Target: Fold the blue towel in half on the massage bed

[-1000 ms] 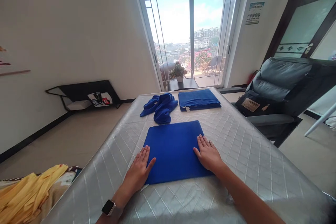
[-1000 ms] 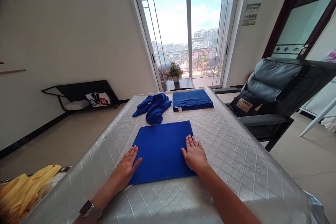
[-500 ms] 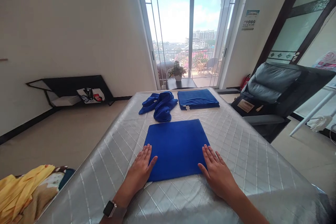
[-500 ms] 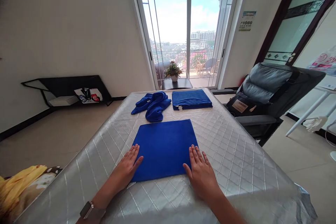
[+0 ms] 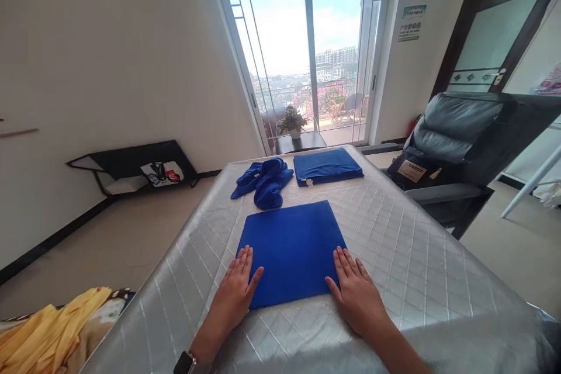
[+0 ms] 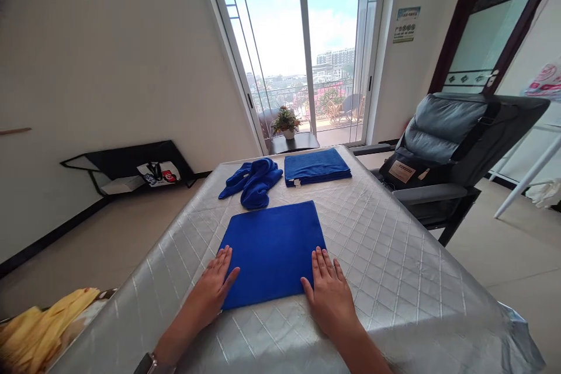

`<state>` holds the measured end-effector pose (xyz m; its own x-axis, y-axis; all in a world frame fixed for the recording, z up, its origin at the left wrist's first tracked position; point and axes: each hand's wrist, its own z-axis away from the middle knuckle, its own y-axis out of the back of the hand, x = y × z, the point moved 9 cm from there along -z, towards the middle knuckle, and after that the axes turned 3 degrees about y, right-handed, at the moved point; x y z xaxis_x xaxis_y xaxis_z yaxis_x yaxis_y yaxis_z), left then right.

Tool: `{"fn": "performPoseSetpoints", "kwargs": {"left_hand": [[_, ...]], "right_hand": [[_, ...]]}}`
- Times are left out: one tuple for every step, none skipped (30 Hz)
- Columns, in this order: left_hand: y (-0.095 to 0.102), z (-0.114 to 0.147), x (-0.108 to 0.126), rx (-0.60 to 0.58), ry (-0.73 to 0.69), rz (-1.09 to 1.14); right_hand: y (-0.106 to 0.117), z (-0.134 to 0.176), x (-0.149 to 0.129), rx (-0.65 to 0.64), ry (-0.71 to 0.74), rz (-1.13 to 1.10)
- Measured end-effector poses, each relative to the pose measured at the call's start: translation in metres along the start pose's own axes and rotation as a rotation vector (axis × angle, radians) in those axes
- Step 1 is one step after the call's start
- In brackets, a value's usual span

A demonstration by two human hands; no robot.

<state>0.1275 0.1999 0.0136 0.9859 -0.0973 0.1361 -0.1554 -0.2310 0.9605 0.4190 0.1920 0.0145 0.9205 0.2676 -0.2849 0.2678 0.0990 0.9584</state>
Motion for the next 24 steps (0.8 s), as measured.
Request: {"fn": "performPoseSetpoints", "kwargs": {"left_hand": [[0.003, -0.001, 0.022, 0.001, -0.037, 0.001], [0.005, -0.002, 0.049, -0.009, -0.085, 0.007], [0.005, -0.003, 0.080, -0.035, -0.154, 0.016], [0.004, -0.003, 0.113, -0.066, -0.239, 0.029], [0.002, -0.003, 0.145, -0.093, -0.319, 0.047], [-0.001, -0.002, 0.175, -0.127, -0.395, 0.069], [-0.003, -0.002, 0.198, -0.156, -0.446, 0.091], [-0.006, -0.003, 0.215, -0.180, -0.472, 0.111], [-0.008, -0.003, 0.227, -0.203, -0.480, 0.128], [-0.011, -0.004, 0.232, -0.222, -0.477, 0.140], [-0.013, -0.004, 0.232, -0.236, -0.467, 0.147], [-0.015, -0.003, 0.227, -0.249, -0.456, 0.147], [-0.018, -0.001, 0.219, -0.265, -0.444, 0.141], [-0.020, 0.001, 0.207, -0.278, -0.419, 0.128], [-0.022, 0.003, 0.192, -0.287, -0.376, 0.109], [-0.023, 0.005, 0.174, -0.291, -0.320, 0.087], [-0.024, 0.008, 0.154, -0.291, -0.261, 0.065], [-0.023, 0.011, 0.134, -0.284, -0.203, 0.047], [-0.022, 0.016, 0.113, -0.269, -0.149, 0.032], [-0.020, 0.021, 0.093, -0.251, -0.100, 0.021], [-0.018, 0.027, 0.074, -0.229, -0.057, 0.012], [-0.016, 0.033, 0.055, -0.207, -0.014, 0.005], [-0.015, 0.039, 0.037, -0.187, 0.029, -0.002], [-0.013, 0.046, 0.021, -0.169, 0.073, -0.007]], "right_hand": [[0.000, 0.000, 0.000, -0.003, 0.000, 0.007], [-0.001, -0.001, 0.000, -0.002, 0.001, 0.015], [-0.001, -0.001, 0.000, 0.002, 0.003, 0.023], [-0.001, -0.001, 0.000, 0.008, 0.007, 0.030], [-0.001, -0.001, 0.000, 0.016, 0.015, 0.039], [-0.001, -0.001, -0.001, 0.022, 0.027, 0.051], [-0.001, -0.001, -0.001, 0.025, 0.041, 0.065], [-0.002, 0.000, -0.001, 0.025, 0.053, 0.079], [-0.003, 0.000, -0.001, 0.025, 0.062, 0.092], [-0.003, 0.001, -0.001, 0.026, 0.069, 0.100], [-0.003, 0.001, -0.001, 0.027, 0.074, 0.103], [-0.003, 0.001, 0.000, 0.028, 0.074, 0.097], [-0.003, 0.001, 0.001, 0.029, 0.068, 0.084], [-0.003, 0.000, 0.001, 0.028, 0.058, 0.066], [-0.004, 0.000, 0.002, 0.026, 0.046, 0.046], [-0.004, -0.001, 0.003, 0.026, 0.034, 0.027], [-0.005, -0.001, 0.004, 0.027, 0.025, 0.010], [-0.005, -0.001, 0.005, 0.031, 0.020, -0.003], [-0.006, -0.001, 0.005, 0.037, 0.019, -0.011], [-0.006, -0.001, 0.005, 0.042, 0.019, -0.015], [-0.007, -0.001, 0.006, 0.046, 0.018, -0.017], [-0.008, -0.001, 0.007, 0.046, 0.017, -0.018], [-0.008, -0.001, 0.007, 0.045, 0.017, -0.017], [-0.009, -0.001, 0.008, 0.041, 0.016, -0.018]]}}
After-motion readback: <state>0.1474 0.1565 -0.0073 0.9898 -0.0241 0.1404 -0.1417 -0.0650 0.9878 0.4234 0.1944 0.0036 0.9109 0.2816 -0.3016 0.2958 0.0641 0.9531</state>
